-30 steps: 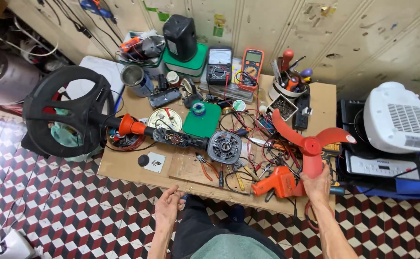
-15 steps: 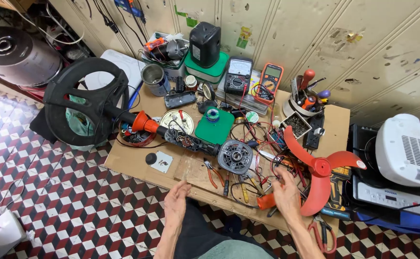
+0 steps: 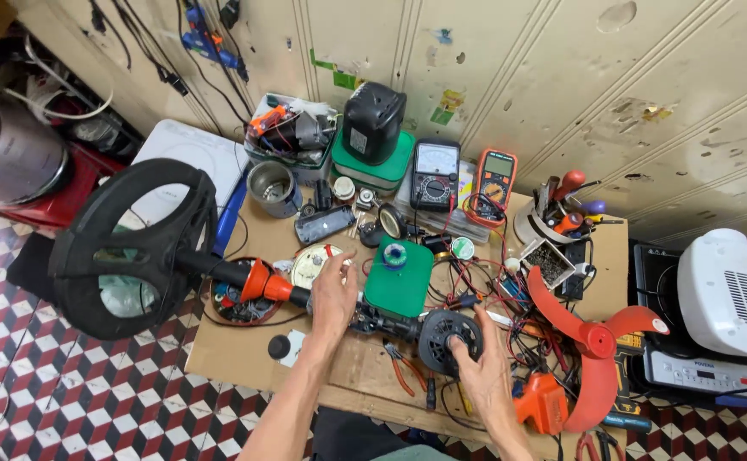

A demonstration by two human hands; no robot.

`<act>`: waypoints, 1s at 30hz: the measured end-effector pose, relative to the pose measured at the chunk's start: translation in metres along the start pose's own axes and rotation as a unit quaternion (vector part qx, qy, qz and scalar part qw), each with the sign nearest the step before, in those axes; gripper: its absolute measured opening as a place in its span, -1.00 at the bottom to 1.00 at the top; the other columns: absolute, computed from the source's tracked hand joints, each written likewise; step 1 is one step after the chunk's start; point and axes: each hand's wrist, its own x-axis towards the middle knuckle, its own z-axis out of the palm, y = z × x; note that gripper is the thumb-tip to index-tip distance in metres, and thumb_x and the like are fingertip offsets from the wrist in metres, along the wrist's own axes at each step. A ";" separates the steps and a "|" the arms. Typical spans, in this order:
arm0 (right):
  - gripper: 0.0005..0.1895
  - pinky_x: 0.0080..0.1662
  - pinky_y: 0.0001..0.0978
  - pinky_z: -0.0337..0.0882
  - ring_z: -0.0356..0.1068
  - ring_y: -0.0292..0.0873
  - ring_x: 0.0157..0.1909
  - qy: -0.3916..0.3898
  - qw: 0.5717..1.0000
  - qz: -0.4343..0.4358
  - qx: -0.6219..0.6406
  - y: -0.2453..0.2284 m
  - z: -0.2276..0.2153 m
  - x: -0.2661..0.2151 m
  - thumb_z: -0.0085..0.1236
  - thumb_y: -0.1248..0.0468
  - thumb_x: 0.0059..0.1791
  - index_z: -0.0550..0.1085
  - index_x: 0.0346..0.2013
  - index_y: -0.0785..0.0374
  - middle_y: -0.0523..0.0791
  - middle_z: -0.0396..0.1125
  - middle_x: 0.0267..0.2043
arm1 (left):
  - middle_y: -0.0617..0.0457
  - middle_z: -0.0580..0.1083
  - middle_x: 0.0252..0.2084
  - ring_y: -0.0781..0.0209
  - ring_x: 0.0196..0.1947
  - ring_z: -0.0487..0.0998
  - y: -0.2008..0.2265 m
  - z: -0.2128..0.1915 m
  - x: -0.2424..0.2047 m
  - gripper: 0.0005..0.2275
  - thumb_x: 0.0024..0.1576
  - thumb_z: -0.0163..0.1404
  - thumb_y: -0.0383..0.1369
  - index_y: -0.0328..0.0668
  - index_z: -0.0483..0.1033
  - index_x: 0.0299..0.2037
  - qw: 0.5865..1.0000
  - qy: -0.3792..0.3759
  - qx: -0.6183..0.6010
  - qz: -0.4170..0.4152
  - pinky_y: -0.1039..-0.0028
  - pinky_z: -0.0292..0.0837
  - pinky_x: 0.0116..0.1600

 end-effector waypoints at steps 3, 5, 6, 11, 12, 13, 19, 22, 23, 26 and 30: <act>-0.23 0.26 -0.25 0.23 0.27 0.02 0.35 0.039 0.999 -0.015 0.025 0.011 0.011 0.001 0.20 0.25 -0.12 0.22 0.38 0.22 0.07 0.25 0.34 | -0.22 0.57 -0.15 -0.17 -0.17 0.62 -0.021 0.028 0.084 -0.74 0.15 0.02 -0.46 -0.23 0.52 0.05 0.988 -0.020 0.000 0.152 0.20 0.51 -0.10; -0.25 0.28 -0.25 0.21 0.26 0.01 0.36 0.067 0.996 -0.006 0.053 0.021 0.017 -0.003 0.21 0.27 -0.11 0.23 0.37 0.24 0.07 0.26 0.33 | -0.26 0.54 -0.09 -0.24 -0.11 0.59 -0.037 0.050 0.130 -0.72 0.13 0.04 -0.46 -0.27 0.49 0.05 0.983 -0.043 0.043 0.171 0.14 0.49 -0.04; -0.27 0.31 -0.25 0.20 0.26 0.00 0.37 0.088 0.993 -0.007 0.079 0.026 0.019 -0.006 0.22 0.30 -0.11 0.25 0.35 0.27 0.07 0.26 0.33 | -0.31 0.52 -0.04 -0.31 -0.06 0.55 -0.045 0.064 0.152 -0.70 0.11 0.06 -0.46 -0.31 0.46 0.06 0.976 -0.055 0.087 0.190 0.08 0.47 0.01; -0.25 0.36 -0.16 0.16 0.23 -0.02 0.40 0.139 0.979 0.101 0.113 0.078 0.035 -0.023 0.19 0.38 -0.11 0.19 0.37 0.32 0.08 0.27 0.32 | -0.34 0.41 0.10 -0.35 -0.02 0.52 -0.088 0.113 0.207 -0.60 0.16 -0.02 -0.51 -0.26 0.32 0.24 0.938 -0.195 0.237 0.163 -0.02 0.44 0.04; -0.25 0.37 -0.14 0.17 0.26 -0.02 0.39 0.154 0.975 0.103 0.122 0.084 0.038 -0.028 0.19 0.39 -0.10 0.19 0.38 0.34 0.09 0.28 0.31 | -0.31 0.39 0.16 -0.33 -0.01 0.54 -0.101 0.124 0.215 -0.62 0.19 -0.07 -0.56 -0.21 0.32 0.24 0.920 -0.196 0.274 0.198 -0.02 0.46 0.03; -0.25 0.37 -0.14 0.17 0.26 -0.02 0.39 0.159 0.974 0.109 0.121 0.085 0.041 -0.029 0.19 0.39 -0.10 0.19 0.38 0.34 0.09 0.28 0.31 | -0.31 0.39 0.16 -0.33 -0.01 0.54 -0.100 0.125 0.216 -0.62 0.19 -0.07 -0.56 -0.21 0.32 0.24 0.918 -0.204 0.273 0.201 -0.02 0.46 0.03; -0.25 0.32 -0.15 0.25 0.35 -0.02 0.32 0.217 0.959 0.113 0.142 0.059 0.043 -0.035 0.16 0.45 -0.11 0.20 0.38 0.36 0.08 0.26 0.36 | -0.31 0.38 0.00 -0.31 -0.10 0.55 -0.073 0.107 0.209 -0.56 0.04 -0.02 -0.59 -0.32 0.31 0.19 0.901 -0.200 0.287 0.256 0.03 0.50 -0.08; -0.26 0.30 -0.16 0.29 0.36 -0.04 0.30 0.210 0.962 0.128 0.115 0.049 0.035 -0.030 0.20 0.41 -0.11 0.20 0.37 0.33 0.06 0.25 0.36 | -0.25 0.39 -0.03 -0.25 -0.08 0.57 -0.090 0.114 0.217 -0.64 -0.04 -0.02 -0.63 -0.29 0.36 0.01 0.891 -0.177 0.321 0.269 0.08 0.54 -0.13; -0.26 0.30 -0.14 0.25 0.33 -0.05 0.31 0.185 0.962 0.169 0.111 0.043 0.032 -0.028 0.18 0.40 -0.08 0.18 0.38 0.29 0.04 0.23 0.36 | -0.24 0.40 -0.03 -0.24 -0.12 0.59 -0.095 0.116 0.220 -0.71 0.04 -0.02 -0.61 -0.29 0.36 -0.02 0.885 -0.179 0.336 0.270 0.08 0.54 -0.13; -0.29 0.29 -0.14 0.26 0.34 -0.06 0.31 0.182 0.957 0.193 0.120 0.031 0.026 -0.029 0.15 0.42 -0.07 0.19 0.38 0.26 0.03 0.24 0.36 | -0.24 0.43 -0.06 -0.23 -0.19 0.61 -0.097 0.115 0.220 -0.80 0.11 0.00 -0.55 -0.28 0.35 -0.07 0.882 -0.186 0.346 0.260 0.07 0.54 -0.15; -0.34 0.29 -0.18 0.31 0.37 -0.08 0.30 0.205 0.958 0.154 0.130 0.024 0.021 -0.036 0.12 0.47 -0.07 0.25 0.34 0.29 0.03 0.28 0.34 | -0.23 0.48 -0.11 -0.26 -0.22 0.60 -0.082 0.087 0.204 -0.75 0.11 0.06 -0.43 -0.29 0.31 -0.06 0.889 -0.197 0.331 0.247 0.04 0.53 -0.14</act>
